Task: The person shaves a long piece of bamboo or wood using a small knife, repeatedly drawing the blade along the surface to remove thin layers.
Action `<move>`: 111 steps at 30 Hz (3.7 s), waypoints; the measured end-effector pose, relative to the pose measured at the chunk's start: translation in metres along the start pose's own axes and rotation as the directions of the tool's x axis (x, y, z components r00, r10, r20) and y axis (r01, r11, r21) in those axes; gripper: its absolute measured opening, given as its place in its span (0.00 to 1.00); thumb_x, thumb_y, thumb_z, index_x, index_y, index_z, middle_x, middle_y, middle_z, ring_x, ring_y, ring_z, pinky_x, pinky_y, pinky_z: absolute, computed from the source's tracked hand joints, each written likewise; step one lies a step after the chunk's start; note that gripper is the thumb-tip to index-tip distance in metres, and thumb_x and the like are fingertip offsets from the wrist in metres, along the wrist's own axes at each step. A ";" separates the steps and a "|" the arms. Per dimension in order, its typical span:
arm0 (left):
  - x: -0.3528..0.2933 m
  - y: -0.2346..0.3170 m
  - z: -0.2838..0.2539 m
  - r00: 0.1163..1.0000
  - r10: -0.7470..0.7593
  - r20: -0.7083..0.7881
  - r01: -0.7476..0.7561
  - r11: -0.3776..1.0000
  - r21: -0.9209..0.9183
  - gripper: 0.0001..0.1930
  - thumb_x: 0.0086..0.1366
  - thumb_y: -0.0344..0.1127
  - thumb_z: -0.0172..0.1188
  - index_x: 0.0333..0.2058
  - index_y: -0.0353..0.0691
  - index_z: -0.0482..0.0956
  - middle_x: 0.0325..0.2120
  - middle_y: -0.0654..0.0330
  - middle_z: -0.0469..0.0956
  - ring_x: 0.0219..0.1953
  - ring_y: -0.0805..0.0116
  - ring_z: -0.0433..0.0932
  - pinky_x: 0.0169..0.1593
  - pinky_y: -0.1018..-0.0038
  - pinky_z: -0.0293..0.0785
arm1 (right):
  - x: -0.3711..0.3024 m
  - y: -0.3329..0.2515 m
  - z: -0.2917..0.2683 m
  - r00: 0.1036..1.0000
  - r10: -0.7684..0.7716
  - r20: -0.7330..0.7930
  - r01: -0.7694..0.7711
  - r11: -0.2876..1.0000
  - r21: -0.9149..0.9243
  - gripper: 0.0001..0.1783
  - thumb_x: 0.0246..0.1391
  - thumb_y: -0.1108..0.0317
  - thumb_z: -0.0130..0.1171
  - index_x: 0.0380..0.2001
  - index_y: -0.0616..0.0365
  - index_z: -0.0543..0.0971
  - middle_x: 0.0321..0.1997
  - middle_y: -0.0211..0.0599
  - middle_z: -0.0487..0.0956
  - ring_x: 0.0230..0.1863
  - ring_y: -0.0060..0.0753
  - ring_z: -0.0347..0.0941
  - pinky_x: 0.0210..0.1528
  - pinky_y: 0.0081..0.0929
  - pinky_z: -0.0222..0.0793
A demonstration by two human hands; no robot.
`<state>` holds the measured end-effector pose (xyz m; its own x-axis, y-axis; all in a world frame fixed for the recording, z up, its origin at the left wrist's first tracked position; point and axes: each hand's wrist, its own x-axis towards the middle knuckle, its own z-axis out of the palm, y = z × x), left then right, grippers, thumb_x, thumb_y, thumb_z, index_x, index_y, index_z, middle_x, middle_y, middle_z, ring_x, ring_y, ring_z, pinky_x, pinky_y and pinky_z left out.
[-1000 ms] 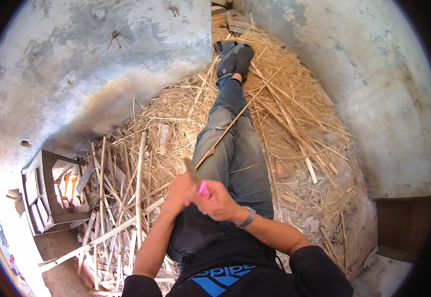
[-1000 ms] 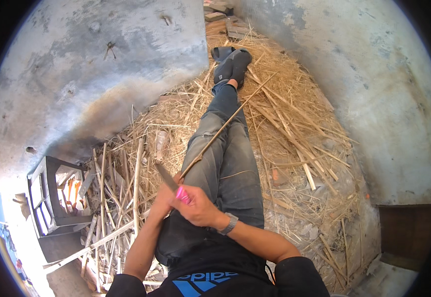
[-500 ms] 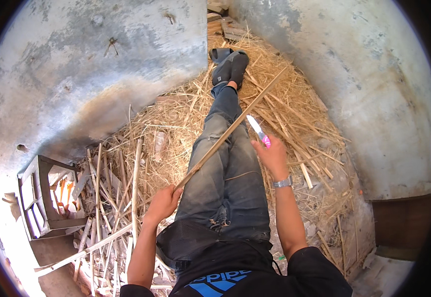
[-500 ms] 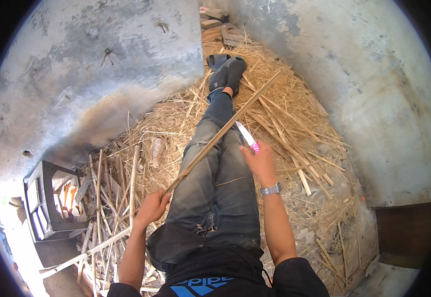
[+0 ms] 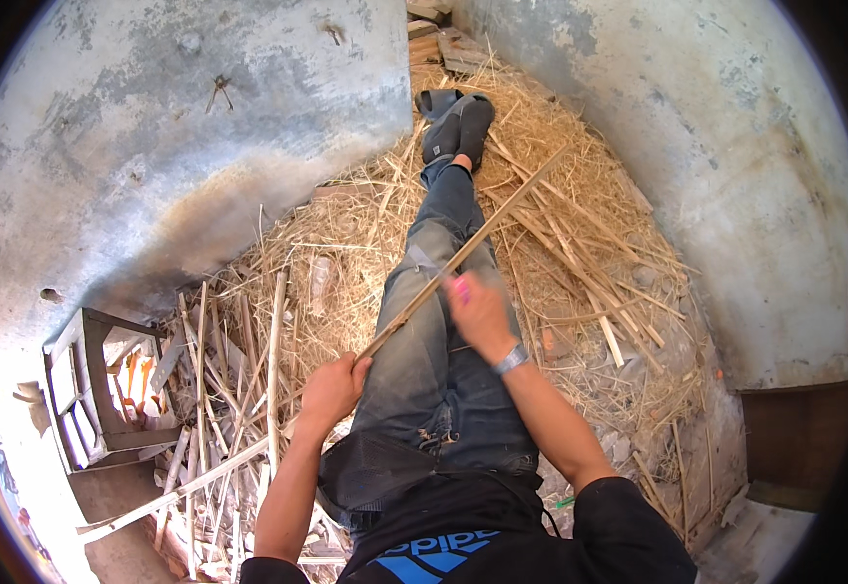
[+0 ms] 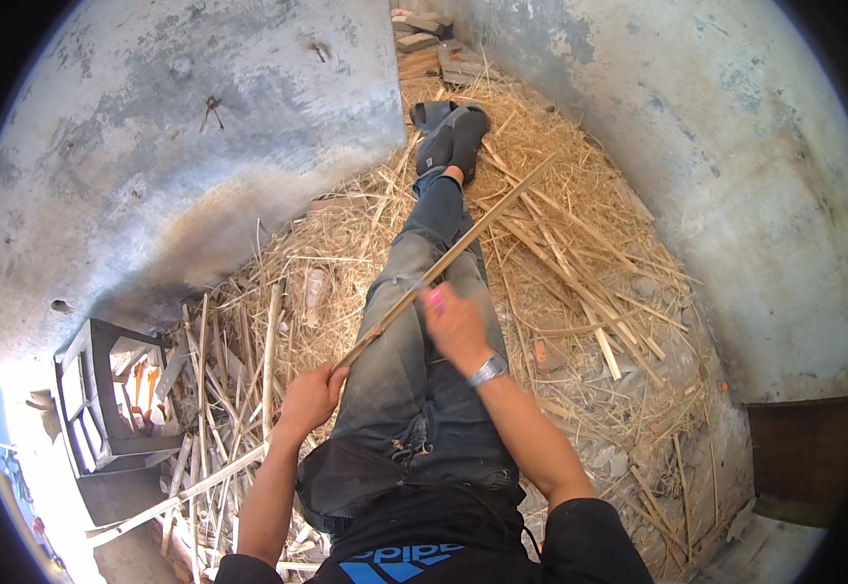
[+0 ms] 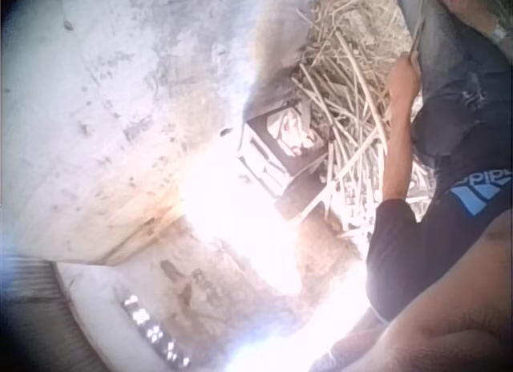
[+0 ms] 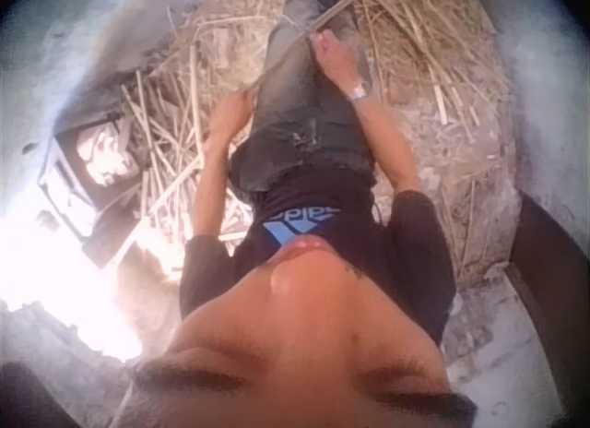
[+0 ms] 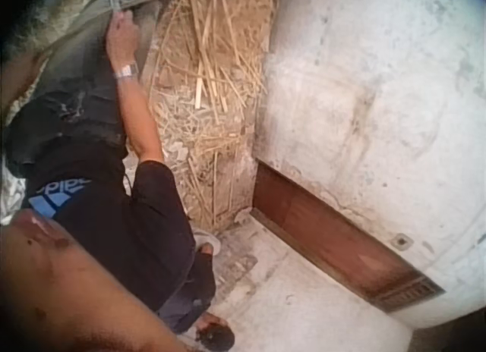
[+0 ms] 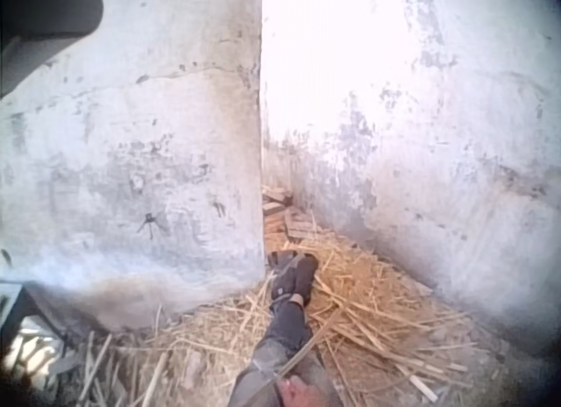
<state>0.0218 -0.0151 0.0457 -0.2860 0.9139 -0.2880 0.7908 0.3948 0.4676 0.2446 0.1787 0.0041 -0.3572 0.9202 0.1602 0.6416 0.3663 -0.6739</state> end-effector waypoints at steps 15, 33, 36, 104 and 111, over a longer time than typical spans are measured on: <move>0.008 0.013 0.007 0.999 -0.042 -0.013 0.042 0.999 -0.034 0.23 0.78 0.51 0.53 0.37 0.33 0.80 0.27 0.35 0.81 0.35 0.30 0.82 0.43 0.43 0.77 | -0.043 -0.030 0.014 0.985 -0.022 0.174 -0.009 0.984 0.178 0.19 0.72 0.55 0.56 0.33 0.60 0.75 0.26 0.64 0.79 0.30 0.73 0.77 0.31 0.61 0.69; 0.002 0.021 0.019 0.993 -0.024 -0.118 0.036 0.994 0.104 0.19 0.78 0.51 0.53 0.38 0.39 0.76 0.25 0.40 0.82 0.31 0.33 0.83 0.37 0.43 0.78 | -0.007 -0.022 -0.026 0.972 0.121 0.204 -0.194 0.900 0.391 0.24 0.64 0.50 0.69 0.25 0.60 0.80 0.17 0.25 0.72 0.20 0.19 0.64 0.24 0.31 0.60; 0.002 0.023 0.018 0.991 0.008 -0.134 0.010 0.991 0.132 0.18 0.78 0.50 0.53 0.38 0.39 0.74 0.24 0.43 0.82 0.29 0.36 0.83 0.35 0.43 0.78 | -0.009 -0.039 -0.020 0.962 0.091 0.256 -0.182 0.916 0.358 0.24 0.57 0.51 0.74 0.23 0.61 0.82 0.17 0.31 0.75 0.20 0.24 0.69 0.25 0.32 0.63; 0.017 0.002 0.011 0.993 0.032 0.112 -0.010 0.982 -0.190 0.22 0.78 0.47 0.52 0.37 0.32 0.83 0.32 0.34 0.82 0.40 0.32 0.81 0.47 0.47 0.76 | -0.022 -0.117 -0.027 0.932 -0.341 0.120 0.259 0.861 0.437 0.13 0.63 0.58 0.66 0.31 0.57 0.82 0.25 0.46 0.81 0.25 0.52 0.78 0.28 0.42 0.70; 0.019 0.008 0.009 0.990 -0.002 0.138 0.037 0.966 -0.256 0.25 0.79 0.49 0.50 0.36 0.29 0.81 0.29 0.36 0.81 0.36 0.35 0.81 0.44 0.51 0.74 | -0.004 -0.024 -0.030 0.985 0.037 0.167 -0.095 0.931 0.352 0.25 0.66 0.50 0.64 0.26 0.61 0.78 0.19 0.46 0.75 0.20 0.48 0.71 0.27 0.41 0.64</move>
<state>0.0276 0.0049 0.0364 -0.2097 0.8916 -0.4013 0.6151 0.4394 0.6547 0.2507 0.1700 0.0415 -0.4416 0.8971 0.0121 0.3925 0.2053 -0.8966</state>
